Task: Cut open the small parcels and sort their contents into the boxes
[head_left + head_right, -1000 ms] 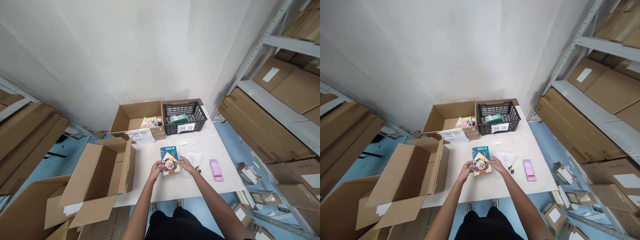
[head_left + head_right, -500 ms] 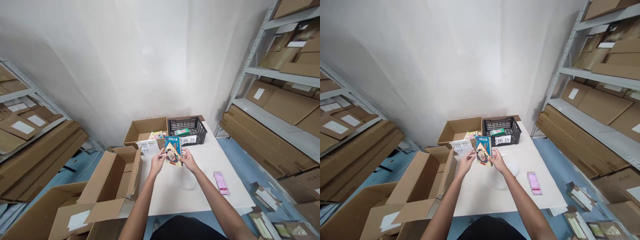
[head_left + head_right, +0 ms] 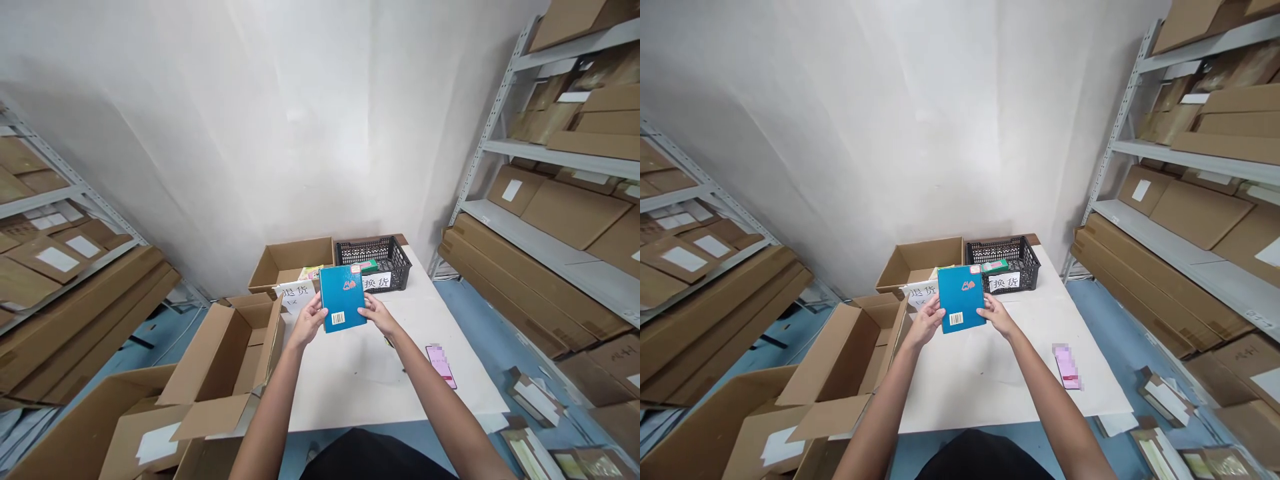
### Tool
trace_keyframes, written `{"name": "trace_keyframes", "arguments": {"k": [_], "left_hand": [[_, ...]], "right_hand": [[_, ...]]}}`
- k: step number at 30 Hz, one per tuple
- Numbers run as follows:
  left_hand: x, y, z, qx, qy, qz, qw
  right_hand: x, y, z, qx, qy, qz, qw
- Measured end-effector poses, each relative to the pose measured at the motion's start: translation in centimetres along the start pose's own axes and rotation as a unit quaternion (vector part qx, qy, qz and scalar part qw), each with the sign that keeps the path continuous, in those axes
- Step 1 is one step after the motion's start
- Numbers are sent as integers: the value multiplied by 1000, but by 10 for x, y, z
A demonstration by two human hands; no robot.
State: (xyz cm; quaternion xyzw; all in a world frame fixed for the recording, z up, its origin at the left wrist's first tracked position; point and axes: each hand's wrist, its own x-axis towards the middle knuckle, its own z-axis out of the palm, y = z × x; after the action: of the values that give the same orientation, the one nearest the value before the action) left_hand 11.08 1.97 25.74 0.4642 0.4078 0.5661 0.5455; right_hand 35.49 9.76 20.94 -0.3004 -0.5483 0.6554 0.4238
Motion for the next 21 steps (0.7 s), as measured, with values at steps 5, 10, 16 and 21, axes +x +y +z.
{"name": "trace_keyframes", "arguments": {"k": [5, 10, 16, 21], "left_hand": [[3, -9, 18, 152, 173, 45, 972], [7, -13, 56, 187, 94, 82, 974], [12, 6, 34, 51, 109, 66, 990], [23, 12, -12, 16, 86, 12, 996]], "right_hand": [[-12, -10, 1, 55, 2, -13, 998], [-17, -13, 33, -32, -77, -100, 991], [13, 2, 39, -97, 45, -128, 986], [57, 21, 37, 15, 64, -37, 997]]}}
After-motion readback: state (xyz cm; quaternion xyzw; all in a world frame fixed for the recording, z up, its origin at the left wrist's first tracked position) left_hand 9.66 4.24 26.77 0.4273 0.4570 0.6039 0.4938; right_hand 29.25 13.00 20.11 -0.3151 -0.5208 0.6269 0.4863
